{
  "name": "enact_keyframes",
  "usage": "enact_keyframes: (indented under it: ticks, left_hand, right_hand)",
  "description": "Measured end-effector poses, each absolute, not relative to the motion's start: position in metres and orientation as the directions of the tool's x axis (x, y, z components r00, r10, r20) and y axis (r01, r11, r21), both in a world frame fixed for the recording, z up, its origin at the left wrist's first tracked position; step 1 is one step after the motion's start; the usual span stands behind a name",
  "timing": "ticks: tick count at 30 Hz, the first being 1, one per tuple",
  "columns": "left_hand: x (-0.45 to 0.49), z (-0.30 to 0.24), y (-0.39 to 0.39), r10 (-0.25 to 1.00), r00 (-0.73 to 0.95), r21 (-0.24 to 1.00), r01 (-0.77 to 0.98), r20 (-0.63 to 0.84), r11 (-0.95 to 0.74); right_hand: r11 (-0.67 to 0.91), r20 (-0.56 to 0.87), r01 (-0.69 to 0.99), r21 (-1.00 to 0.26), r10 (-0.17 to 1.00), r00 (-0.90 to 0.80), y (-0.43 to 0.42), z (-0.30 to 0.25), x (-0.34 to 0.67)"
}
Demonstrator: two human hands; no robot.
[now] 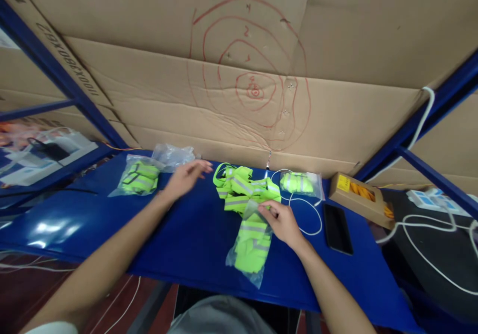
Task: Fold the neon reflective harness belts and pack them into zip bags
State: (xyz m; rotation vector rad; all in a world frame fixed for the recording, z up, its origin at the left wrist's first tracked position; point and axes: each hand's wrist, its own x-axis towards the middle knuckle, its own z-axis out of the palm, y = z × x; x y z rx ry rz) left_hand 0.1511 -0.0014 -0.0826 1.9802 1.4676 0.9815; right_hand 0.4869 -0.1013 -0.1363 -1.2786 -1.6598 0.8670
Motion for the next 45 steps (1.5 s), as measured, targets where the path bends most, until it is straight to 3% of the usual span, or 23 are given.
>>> enact_keyframes:
  ticks: [4,9,12,14,15,17,22,25,27,30,33,38,45]
  left_hand:
    - [0.072,-0.059,0.041,0.946,-0.198,0.634,0.773,0.258,-0.011]
    - [0.052,-0.06,0.031,0.955,-0.208,0.557,0.829,0.213,0.056]
    - [0.102,-0.076,-0.017,0.982,-0.04,0.615,0.784,0.184,-0.083]
    - [0.15,-0.094,-0.064,0.952,0.277,0.829,0.497,0.131,-0.258]
    - [0.175,-0.104,-0.088,0.906,0.407,0.877,0.386,0.115,-0.284]
    - [0.215,-0.123,-0.127,0.853,0.505,0.892,0.314,0.133,-0.325]
    - [0.223,-0.126,-0.131,0.911,0.355,0.838,0.414,0.211,-0.356]
    - [0.174,-0.106,-0.089,0.927,0.118,0.732,0.581,0.357,-0.356]
    - [0.138,-0.094,-0.061,0.928,-0.045,0.614,0.762,0.37,-0.208]
    - [0.102,-0.086,-0.028,0.96,-0.183,0.35,0.932,0.213,0.1]
    - [0.087,-0.081,-0.003,0.973,-0.182,0.133,0.978,0.14,0.163]
    - [0.054,-0.057,0.05,0.917,-0.317,0.223,0.938,0.242,0.266]
    - [0.016,-0.048,0.105,0.864,-0.455,0.384,0.853,0.215,0.353]
  right_hand:
    - [0.184,0.228,0.343,-0.921,0.97,0.091,-0.086,-0.138,0.507]
    - [0.093,0.117,0.156,-0.983,0.981,0.153,-0.08,-0.141,0.507]
    - [0.028,0.028,0.005,-1.0,0.996,0.086,-0.086,-0.138,0.498]
    - [-0.015,-0.018,-0.081,-0.997,0.999,0.04,-0.092,-0.134,0.49]
    - [-0.03,-0.033,-0.111,-0.993,0.999,0.022,-0.095,-0.132,0.487]
    - [-0.064,-0.06,-0.18,-0.982,0.998,-0.025,-0.101,-0.129,0.481]
    - [-0.178,-0.113,-0.45,-0.875,0.979,-0.167,-0.106,-0.119,0.478]
    - [-0.181,-0.118,-0.536,-0.825,0.982,-0.15,-0.103,-0.114,0.482]
    - [-0.177,-0.139,-0.554,-0.814,0.984,-0.11,-0.1,-0.113,0.485]
    - [-0.201,-0.181,-0.536,-0.82,0.979,-0.091,-0.096,-0.119,0.485]
    - [-0.227,-0.203,-0.509,-0.83,0.974,-0.104,-0.094,-0.127,0.482]
    - [-0.255,-0.226,-0.478,-0.841,0.967,-0.119,-0.091,-0.137,0.481]
    - [-0.268,-0.239,-0.415,-0.869,0.963,-0.12,-0.089,-0.142,0.483]
